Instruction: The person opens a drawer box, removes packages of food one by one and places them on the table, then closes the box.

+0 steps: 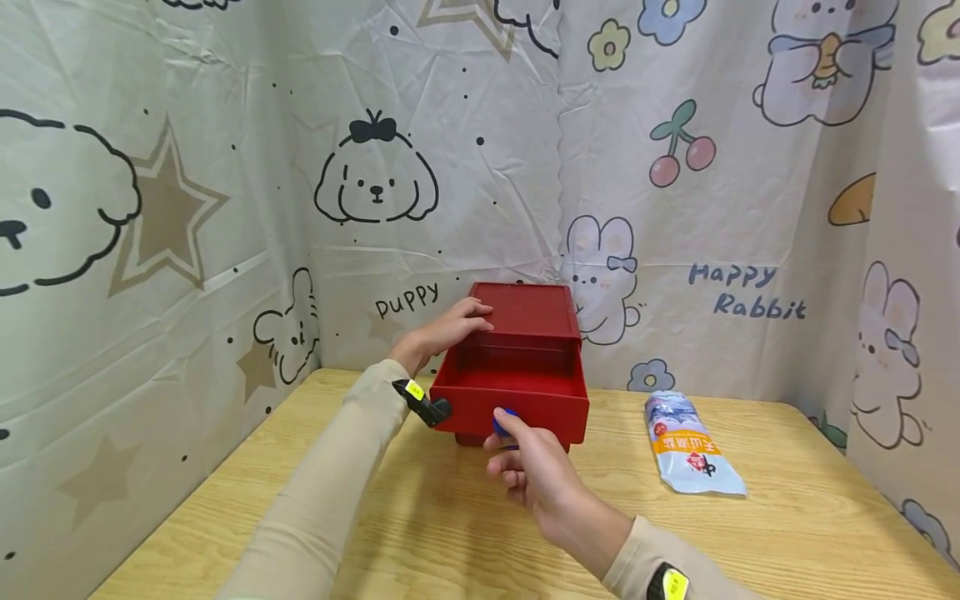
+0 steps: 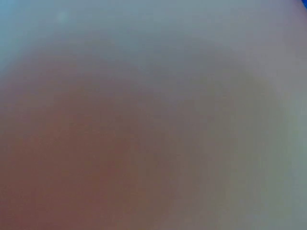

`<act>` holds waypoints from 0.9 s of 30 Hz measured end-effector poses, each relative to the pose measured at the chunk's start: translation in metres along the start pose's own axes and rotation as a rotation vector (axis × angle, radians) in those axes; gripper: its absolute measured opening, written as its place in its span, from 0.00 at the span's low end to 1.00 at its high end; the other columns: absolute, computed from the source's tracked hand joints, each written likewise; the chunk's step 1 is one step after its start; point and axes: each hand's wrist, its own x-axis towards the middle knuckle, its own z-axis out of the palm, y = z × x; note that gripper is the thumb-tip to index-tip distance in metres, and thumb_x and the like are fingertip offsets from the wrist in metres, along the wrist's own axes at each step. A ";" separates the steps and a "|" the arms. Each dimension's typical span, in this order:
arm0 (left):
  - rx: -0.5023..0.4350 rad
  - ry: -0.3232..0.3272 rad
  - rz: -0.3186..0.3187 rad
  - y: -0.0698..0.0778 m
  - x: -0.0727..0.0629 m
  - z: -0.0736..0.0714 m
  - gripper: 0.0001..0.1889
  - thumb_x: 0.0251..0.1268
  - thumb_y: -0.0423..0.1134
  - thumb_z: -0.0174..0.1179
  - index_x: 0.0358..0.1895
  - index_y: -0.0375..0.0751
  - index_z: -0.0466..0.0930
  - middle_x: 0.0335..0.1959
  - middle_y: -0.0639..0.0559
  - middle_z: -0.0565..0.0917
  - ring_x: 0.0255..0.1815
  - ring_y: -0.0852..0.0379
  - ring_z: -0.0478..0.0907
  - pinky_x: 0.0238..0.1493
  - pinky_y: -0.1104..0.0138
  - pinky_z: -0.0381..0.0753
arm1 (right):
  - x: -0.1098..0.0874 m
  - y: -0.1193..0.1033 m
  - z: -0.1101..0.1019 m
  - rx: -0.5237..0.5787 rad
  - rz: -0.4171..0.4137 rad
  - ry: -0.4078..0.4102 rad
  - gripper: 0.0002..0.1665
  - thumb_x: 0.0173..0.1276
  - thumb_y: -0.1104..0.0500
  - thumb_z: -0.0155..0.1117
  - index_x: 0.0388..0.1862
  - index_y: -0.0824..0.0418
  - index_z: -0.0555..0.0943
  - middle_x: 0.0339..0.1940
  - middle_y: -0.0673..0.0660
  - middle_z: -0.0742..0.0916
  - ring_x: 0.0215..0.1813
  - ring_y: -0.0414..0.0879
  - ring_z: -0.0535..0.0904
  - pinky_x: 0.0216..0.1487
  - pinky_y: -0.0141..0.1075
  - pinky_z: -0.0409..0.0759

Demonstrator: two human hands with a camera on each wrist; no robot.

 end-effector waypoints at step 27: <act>-0.035 -0.018 -0.014 -0.017 0.017 0.001 0.27 0.73 0.43 0.58 0.72 0.36 0.74 0.67 0.46 0.71 0.67 0.49 0.66 0.69 0.57 0.66 | 0.010 0.001 0.000 0.006 -0.029 -0.003 0.26 0.76 0.38 0.58 0.36 0.61 0.77 0.20 0.50 0.83 0.19 0.39 0.71 0.24 0.29 0.66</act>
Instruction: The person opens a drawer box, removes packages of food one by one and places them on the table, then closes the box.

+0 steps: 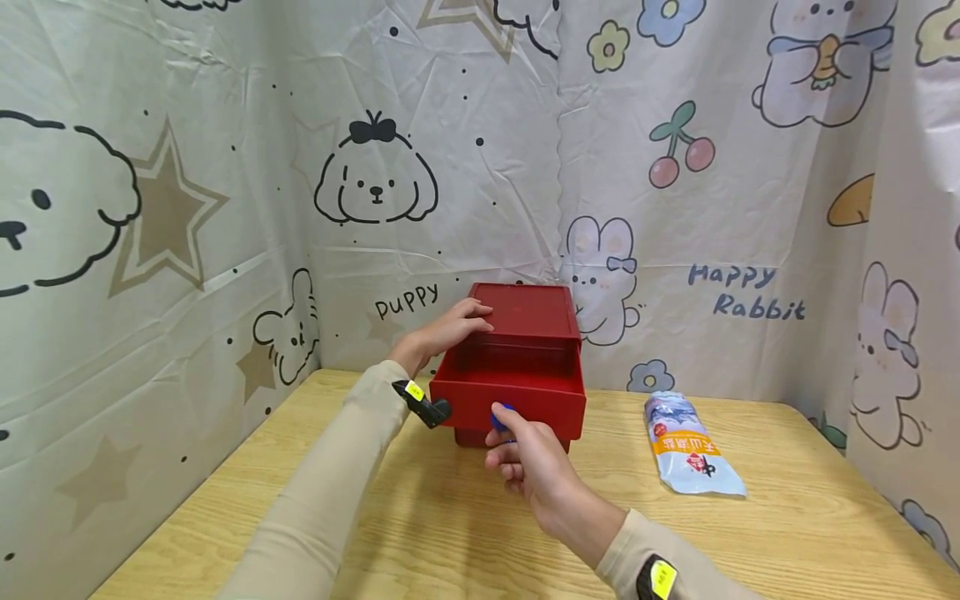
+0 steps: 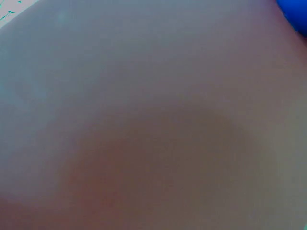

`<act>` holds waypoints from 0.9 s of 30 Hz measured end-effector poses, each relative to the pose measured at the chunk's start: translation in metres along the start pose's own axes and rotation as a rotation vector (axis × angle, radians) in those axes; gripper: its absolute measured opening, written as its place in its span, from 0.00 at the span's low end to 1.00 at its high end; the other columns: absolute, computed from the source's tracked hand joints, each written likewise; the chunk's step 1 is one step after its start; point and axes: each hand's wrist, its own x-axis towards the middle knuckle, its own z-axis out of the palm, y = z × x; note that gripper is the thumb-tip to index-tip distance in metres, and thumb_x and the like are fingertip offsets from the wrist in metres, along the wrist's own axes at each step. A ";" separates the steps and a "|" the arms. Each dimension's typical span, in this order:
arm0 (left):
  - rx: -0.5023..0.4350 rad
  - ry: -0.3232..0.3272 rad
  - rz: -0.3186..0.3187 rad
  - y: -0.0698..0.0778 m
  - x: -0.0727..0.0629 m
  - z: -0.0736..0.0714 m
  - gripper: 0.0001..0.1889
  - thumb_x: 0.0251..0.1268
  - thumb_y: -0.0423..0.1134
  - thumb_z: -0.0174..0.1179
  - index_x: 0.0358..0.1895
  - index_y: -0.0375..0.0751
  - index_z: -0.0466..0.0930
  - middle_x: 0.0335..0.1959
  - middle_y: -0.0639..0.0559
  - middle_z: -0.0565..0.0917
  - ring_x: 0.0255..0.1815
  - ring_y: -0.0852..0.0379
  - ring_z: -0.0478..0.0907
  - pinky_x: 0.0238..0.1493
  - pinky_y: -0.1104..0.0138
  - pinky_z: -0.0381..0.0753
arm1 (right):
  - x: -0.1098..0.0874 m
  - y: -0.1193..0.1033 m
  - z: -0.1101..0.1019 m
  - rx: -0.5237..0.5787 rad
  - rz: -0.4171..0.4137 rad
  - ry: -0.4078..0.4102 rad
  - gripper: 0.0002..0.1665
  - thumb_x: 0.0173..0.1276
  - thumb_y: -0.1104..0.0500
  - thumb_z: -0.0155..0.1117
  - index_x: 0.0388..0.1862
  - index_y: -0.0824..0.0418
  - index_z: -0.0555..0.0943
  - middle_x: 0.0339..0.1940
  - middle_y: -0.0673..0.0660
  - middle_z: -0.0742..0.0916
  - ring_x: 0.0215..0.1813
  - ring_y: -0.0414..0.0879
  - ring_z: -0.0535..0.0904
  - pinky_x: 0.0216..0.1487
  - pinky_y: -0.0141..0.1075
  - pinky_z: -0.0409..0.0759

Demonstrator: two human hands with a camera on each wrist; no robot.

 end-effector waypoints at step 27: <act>0.023 0.023 0.003 0.021 -0.022 0.000 0.27 0.75 0.43 0.54 0.72 0.33 0.72 0.67 0.45 0.71 0.66 0.49 0.68 0.68 0.59 0.68 | 0.008 0.002 -0.003 -0.007 -0.048 -0.019 0.26 0.77 0.39 0.59 0.34 0.61 0.78 0.21 0.51 0.83 0.21 0.40 0.72 0.25 0.30 0.66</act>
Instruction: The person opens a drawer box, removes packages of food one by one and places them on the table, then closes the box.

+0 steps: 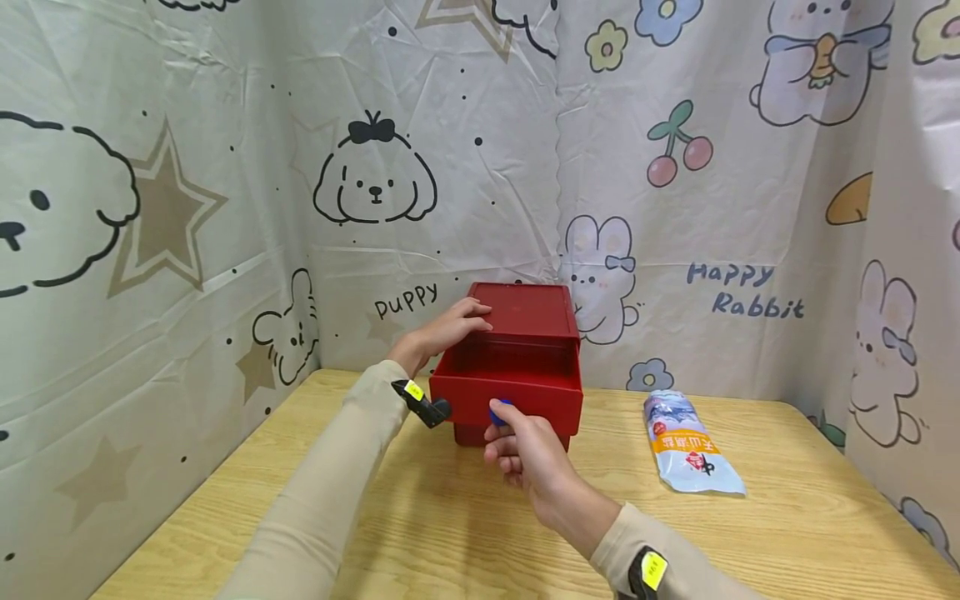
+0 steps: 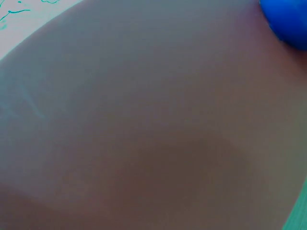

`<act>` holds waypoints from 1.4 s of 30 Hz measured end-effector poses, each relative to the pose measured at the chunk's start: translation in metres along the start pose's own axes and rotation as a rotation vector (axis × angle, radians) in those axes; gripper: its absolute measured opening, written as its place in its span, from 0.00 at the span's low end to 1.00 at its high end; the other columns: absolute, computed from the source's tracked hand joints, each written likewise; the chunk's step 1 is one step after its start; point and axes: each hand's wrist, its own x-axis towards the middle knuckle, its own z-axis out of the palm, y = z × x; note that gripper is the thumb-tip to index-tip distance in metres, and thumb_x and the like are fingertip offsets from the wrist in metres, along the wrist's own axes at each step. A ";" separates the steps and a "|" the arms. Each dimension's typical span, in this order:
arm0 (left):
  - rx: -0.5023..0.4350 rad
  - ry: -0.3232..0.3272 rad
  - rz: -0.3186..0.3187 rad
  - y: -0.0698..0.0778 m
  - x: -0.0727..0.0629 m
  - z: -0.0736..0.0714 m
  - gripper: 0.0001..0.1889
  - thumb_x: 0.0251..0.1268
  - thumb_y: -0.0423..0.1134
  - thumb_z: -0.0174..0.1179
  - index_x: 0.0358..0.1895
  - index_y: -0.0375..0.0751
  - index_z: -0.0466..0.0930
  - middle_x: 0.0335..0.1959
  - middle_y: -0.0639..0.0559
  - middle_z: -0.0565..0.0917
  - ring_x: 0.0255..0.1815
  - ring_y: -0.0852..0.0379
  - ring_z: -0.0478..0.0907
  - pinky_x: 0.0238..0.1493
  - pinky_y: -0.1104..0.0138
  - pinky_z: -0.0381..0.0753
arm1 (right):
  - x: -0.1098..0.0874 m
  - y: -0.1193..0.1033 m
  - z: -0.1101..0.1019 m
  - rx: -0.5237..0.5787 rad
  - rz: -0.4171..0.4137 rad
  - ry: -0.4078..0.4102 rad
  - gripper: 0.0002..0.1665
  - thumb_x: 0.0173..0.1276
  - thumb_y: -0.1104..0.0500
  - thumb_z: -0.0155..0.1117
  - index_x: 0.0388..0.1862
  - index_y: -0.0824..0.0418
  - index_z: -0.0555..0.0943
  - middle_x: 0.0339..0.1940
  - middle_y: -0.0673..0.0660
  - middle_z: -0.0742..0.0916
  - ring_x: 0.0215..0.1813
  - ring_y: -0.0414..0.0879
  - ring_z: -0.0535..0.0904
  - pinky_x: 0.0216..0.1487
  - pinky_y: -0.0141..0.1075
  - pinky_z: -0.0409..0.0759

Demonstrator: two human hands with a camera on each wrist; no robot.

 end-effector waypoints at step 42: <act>0.005 -0.015 0.000 -0.012 0.011 0.000 0.27 0.75 0.45 0.55 0.73 0.36 0.72 0.68 0.46 0.70 0.68 0.50 0.66 0.70 0.58 0.66 | 0.012 -0.006 0.004 -0.016 -0.051 0.073 0.25 0.76 0.40 0.60 0.34 0.62 0.77 0.21 0.53 0.82 0.21 0.41 0.70 0.26 0.32 0.66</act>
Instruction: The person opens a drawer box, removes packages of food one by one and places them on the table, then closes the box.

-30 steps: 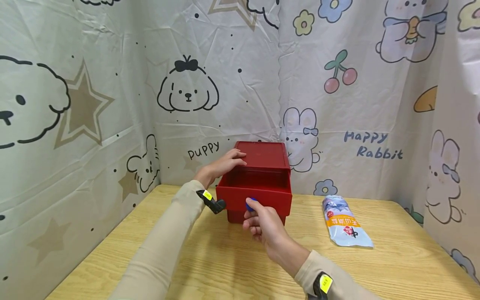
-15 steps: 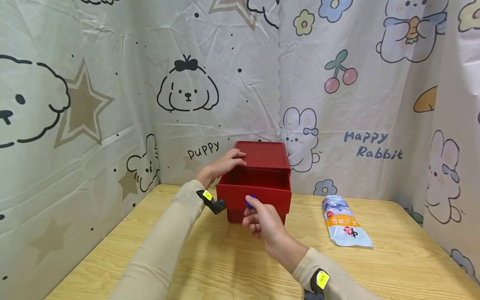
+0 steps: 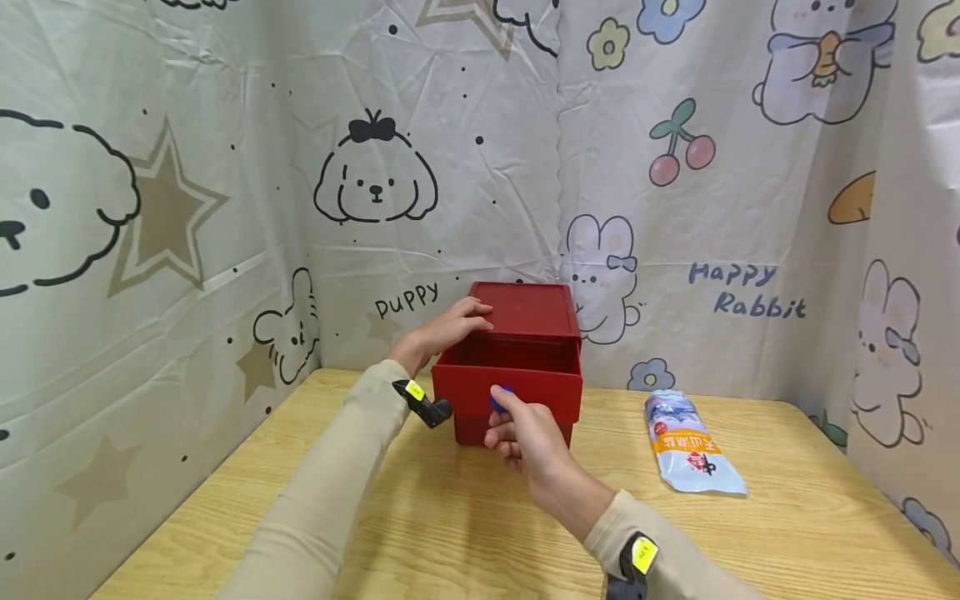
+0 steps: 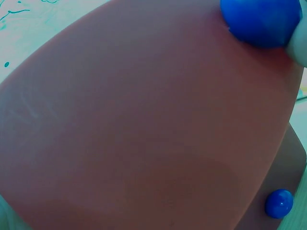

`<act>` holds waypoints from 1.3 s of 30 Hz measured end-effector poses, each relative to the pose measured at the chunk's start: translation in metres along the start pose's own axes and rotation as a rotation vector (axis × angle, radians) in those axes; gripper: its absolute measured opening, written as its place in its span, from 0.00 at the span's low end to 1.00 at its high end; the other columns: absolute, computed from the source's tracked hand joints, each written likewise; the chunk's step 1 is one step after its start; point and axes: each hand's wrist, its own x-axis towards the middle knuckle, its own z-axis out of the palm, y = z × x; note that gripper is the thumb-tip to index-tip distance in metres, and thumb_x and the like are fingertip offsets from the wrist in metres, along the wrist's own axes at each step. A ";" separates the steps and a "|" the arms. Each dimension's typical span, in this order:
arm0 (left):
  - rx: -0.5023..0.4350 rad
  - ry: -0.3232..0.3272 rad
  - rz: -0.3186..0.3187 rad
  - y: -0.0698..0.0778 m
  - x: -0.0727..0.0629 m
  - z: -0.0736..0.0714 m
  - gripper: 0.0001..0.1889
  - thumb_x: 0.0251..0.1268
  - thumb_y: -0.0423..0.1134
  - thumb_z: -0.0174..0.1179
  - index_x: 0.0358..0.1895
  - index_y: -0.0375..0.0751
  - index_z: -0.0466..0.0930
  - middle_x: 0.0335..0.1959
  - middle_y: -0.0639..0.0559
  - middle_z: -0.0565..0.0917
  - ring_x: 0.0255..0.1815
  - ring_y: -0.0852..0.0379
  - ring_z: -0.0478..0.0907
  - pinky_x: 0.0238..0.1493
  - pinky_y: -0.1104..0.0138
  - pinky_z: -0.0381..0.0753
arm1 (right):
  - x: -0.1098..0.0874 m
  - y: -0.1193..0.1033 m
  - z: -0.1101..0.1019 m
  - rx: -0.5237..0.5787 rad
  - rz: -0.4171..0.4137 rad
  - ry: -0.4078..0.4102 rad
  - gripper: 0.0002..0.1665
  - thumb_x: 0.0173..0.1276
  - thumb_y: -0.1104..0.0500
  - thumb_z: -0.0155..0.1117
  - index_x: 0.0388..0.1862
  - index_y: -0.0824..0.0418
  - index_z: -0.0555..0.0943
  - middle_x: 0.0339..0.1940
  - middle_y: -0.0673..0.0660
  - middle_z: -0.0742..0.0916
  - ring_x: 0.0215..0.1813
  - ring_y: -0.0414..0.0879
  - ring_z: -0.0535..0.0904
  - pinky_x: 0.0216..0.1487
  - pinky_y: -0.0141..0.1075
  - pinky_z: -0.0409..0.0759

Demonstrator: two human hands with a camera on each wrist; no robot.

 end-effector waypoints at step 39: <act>-0.022 0.004 -0.009 0.008 -0.006 0.000 0.28 0.75 0.42 0.55 0.73 0.32 0.71 0.69 0.44 0.69 0.71 0.50 0.64 0.71 0.61 0.63 | 0.020 0.005 -0.004 -0.048 -0.016 0.010 0.26 0.79 0.40 0.56 0.34 0.62 0.75 0.20 0.53 0.81 0.20 0.42 0.70 0.25 0.32 0.64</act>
